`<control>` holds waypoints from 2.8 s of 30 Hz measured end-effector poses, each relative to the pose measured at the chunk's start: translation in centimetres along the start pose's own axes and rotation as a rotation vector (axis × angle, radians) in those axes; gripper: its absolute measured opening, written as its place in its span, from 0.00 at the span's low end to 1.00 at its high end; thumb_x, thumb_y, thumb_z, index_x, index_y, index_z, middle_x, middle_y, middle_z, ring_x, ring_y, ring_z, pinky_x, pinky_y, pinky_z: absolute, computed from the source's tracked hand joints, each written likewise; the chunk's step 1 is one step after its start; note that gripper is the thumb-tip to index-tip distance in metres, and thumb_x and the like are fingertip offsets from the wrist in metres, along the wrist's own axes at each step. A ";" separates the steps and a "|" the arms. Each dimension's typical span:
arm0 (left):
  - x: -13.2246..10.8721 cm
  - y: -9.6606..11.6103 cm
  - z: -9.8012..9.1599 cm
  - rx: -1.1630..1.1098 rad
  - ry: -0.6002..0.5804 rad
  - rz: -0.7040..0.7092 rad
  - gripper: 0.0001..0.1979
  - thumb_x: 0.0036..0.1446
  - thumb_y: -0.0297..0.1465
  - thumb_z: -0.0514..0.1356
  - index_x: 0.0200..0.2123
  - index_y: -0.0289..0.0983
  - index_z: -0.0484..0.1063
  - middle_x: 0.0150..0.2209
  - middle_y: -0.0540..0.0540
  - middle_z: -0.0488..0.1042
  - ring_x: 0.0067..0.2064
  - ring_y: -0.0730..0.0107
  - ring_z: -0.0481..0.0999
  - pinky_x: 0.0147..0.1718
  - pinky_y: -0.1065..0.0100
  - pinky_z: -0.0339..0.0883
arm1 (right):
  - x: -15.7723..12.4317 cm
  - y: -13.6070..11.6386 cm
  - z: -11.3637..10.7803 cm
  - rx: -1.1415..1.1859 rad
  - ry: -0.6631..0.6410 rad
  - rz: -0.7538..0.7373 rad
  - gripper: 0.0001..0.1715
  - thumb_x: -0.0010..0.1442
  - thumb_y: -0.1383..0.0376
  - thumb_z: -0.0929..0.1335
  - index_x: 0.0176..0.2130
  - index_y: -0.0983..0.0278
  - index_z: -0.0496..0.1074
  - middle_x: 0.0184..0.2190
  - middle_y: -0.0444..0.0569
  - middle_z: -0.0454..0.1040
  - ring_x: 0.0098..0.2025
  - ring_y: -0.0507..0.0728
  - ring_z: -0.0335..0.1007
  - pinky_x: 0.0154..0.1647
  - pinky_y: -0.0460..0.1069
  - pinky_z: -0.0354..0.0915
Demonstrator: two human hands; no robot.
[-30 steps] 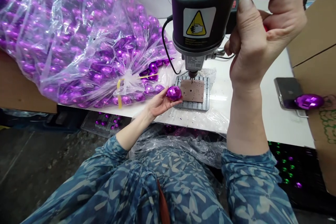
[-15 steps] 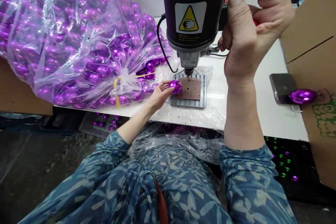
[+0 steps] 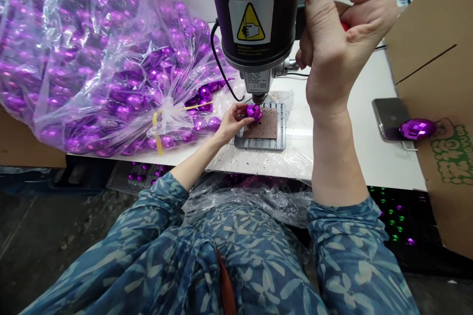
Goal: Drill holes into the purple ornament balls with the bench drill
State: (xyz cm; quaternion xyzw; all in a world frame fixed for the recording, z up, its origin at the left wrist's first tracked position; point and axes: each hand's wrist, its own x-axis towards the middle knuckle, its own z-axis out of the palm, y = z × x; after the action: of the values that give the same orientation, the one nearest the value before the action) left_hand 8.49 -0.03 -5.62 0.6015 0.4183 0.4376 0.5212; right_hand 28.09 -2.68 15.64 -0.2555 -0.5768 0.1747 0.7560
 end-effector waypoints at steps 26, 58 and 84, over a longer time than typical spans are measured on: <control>-1.2 1.0 1.5 -0.220 0.052 -0.063 0.31 0.42 0.34 0.82 0.48 0.42 0.75 0.51 0.44 0.77 0.59 0.55 0.76 0.67 0.51 0.65 | -0.3 0.1 0.3 0.039 0.010 0.007 0.05 0.67 0.70 0.70 0.37 0.62 0.75 0.36 0.34 0.79 0.19 0.38 0.59 0.18 0.38 0.53; -1.7 2.0 3.1 -0.074 0.001 0.016 0.27 0.46 0.33 0.81 0.50 0.43 0.79 0.59 0.39 0.77 0.78 0.40 0.56 0.78 0.44 0.45 | -0.3 0.0 0.0 0.023 -0.021 0.021 0.03 0.67 0.65 0.71 0.39 0.60 0.78 0.37 0.35 0.79 0.21 0.37 0.60 0.19 0.37 0.52; -1.0 -1.1 2.6 0.280 -0.107 0.130 0.30 0.61 0.40 0.72 0.64 0.44 0.72 0.67 0.38 0.73 0.79 0.41 0.54 0.77 0.40 0.48 | -5.4 2.2 -1.7 -0.135 0.093 -0.189 0.07 0.67 0.58 0.73 0.43 0.58 0.76 0.33 0.36 0.73 0.20 0.39 0.60 0.23 0.43 0.63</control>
State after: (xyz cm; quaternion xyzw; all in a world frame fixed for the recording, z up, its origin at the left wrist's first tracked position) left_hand 10.64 -1.49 -6.94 0.7165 0.4070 0.3752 0.4245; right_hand 28.31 -4.29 9.78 -0.2582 -0.5732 0.0513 0.7760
